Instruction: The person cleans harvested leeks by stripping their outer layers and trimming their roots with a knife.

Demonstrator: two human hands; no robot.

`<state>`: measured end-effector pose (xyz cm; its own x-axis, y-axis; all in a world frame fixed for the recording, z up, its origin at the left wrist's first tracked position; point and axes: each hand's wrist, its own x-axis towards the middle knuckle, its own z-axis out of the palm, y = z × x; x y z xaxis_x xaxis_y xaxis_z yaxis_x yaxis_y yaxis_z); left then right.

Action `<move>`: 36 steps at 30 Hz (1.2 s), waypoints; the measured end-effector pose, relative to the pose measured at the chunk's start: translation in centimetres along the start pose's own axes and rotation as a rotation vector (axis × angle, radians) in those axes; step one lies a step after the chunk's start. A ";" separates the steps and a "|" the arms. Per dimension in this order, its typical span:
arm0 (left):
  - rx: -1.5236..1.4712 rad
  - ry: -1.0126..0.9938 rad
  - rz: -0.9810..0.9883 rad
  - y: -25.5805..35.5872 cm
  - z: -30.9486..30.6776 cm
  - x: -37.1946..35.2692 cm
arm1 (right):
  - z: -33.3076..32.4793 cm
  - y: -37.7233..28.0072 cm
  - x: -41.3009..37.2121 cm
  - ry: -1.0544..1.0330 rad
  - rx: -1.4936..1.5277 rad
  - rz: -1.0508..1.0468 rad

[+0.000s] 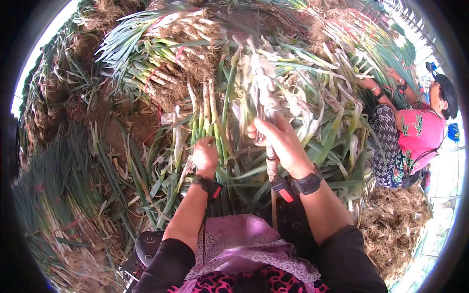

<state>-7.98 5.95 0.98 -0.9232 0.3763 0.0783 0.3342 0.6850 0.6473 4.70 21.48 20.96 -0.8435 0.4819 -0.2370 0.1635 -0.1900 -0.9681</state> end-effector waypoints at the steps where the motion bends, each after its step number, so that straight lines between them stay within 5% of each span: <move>1: -0.082 -0.028 -0.067 -0.1 0.4 0.8 | 0.0 -0.1 -0.2 0.011 0.007 0.003; 4: -0.059 -0.261 -0.148 -0.1 3.3 1.6 | -0.1 0.0 -0.4 -0.005 0.071 -0.013; 9: 0.243 -0.333 -0.070 0.9 6.7 0.8 | -0.5 0.1 -0.5 0.008 -0.011 -0.010; 14: 0.264 -0.461 -0.220 1.8 7.2 0.9 | -0.1 0.5 0.3 -0.078 0.151 0.033; 18: -0.259 -0.214 -0.329 2.2 1.9 -2.6 | -0.9 -0.9 0.4 -0.038 0.113 0.012; 20: -0.082 0.320 0.103 1.7 -0.3 -4.8 | -1.2 -0.4 0.6 -0.012 0.135 0.002; 22: -0.109 0.558 0.191 2.8 -3.3 -6.8 | -1.4 -0.5 0.3 -0.028 0.106 0.024; 24: -0.087 0.385 0.192 3.0 -5.7 -9.4 | -1.1 -0.7 -0.1 -0.087 0.243 -0.012; 26: -0.203 0.030 -0.189 1.0 -2.7 -11.5 | -1.3 -0.5 -0.3 -0.093 0.227 0.058; 28: -0.496 -0.336 -0.347 -3.0 1.6 -14.6 | -0.8 0.1 -0.4 -0.049 0.280 -0.001; 29: -0.001 -0.501 -0.135 -0.8 0.2 -14.9 | -1.3 0.7 -0.1 -0.074 0.212 -0.056; 31: -0.589 -0.453 0.211 -0.1 0.2 -17.1 | -1.2 0.7 -0.4 -0.102 0.181 -0.110; 32: -0.475 -0.638 0.085 -3.0 4.6 -17.5 | -1.0 0.5 -1.2 -0.111 0.215 -0.104; 34: -0.846 -0.543 0.108 -1.7 5.0 -19.6 | -0.6 0.7 -2.0 -0.069 0.223 -0.080; 36: -0.686 -0.591 0.039 -1.1 3.4 -19.8 | -0.7 0.8 -3.1 -0.039 0.216 -0.074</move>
<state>10.52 -0.16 -3.87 -0.6025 0.7799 -0.1697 0.0020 0.2141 0.9768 7.82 20.42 20.87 -0.8691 0.4686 -0.1585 -0.0096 -0.3363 -0.9417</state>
